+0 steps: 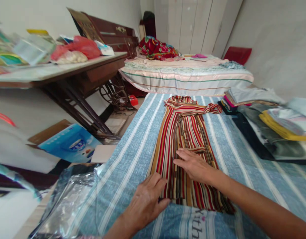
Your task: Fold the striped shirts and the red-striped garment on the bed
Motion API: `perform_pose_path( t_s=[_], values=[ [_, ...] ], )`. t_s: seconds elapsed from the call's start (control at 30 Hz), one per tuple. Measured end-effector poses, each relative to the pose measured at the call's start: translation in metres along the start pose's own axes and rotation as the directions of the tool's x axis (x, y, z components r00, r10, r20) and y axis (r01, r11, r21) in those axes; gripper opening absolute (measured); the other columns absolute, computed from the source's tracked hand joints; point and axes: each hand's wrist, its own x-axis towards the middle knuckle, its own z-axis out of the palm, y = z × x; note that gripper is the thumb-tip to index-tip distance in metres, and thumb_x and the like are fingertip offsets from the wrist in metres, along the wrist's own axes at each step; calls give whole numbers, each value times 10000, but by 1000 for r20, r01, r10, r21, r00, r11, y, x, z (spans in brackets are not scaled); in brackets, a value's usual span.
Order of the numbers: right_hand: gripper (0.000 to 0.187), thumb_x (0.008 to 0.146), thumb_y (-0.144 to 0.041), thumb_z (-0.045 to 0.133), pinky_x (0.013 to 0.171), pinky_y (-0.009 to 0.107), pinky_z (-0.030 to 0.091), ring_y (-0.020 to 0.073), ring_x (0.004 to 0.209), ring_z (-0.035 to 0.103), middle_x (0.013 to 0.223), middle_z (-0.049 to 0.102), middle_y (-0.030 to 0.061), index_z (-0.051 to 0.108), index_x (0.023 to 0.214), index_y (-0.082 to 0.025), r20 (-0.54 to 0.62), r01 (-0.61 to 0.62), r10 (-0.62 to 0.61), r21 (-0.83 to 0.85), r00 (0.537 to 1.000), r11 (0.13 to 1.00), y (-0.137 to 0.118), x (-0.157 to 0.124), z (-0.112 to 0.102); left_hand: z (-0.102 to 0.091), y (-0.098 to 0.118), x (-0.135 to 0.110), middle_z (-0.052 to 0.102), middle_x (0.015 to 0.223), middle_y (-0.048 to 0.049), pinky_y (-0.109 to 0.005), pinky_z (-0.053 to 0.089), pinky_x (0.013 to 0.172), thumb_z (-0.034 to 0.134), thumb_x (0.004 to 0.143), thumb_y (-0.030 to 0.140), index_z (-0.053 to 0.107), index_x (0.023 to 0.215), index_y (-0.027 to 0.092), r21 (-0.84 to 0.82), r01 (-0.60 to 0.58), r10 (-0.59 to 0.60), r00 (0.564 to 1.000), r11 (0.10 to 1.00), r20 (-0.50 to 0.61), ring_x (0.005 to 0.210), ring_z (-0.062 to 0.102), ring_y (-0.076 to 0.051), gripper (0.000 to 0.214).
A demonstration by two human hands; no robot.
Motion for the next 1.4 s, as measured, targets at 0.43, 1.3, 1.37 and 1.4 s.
perform_pose_path(
  t_s=[0.43,1.3,1.37,1.4],
  values=[
    [341,735,-99,507,1055,414,317,272,1315,315,1305,483,138,606,1055,-155,145,44,-52,55,988,997,-33,-14,-3,14,-12,-11,530,922,-20,-309,468,742,556,752,140,511,915,215,35,6,-2,994,999,-109,856,537,-187,185],
    [432,766,-110,467,1054,399,273,228,1238,385,1199,555,93,517,1187,-188,-87,-6,14,97,996,995,-39,-16,17,35,-19,-8,583,943,-73,-307,507,752,418,720,61,549,987,172,372,65,149,842,926,-518,851,576,-198,318],
    [392,771,-111,468,1068,410,239,229,1231,389,1203,553,101,539,1150,-182,-103,12,-5,65,995,998,-41,-16,21,38,-19,-8,580,964,-78,-315,507,755,456,698,90,552,1001,171,389,69,156,841,919,-518,865,573,-208,328],
    [338,778,-107,462,1064,405,241,221,1195,423,1165,573,100,565,1092,-178,-129,19,-11,63,992,998,-42,-14,22,40,-19,-8,578,981,-81,-320,506,764,476,689,102,550,1016,172,395,77,148,847,916,-510,880,571,-214,342]
  ],
)
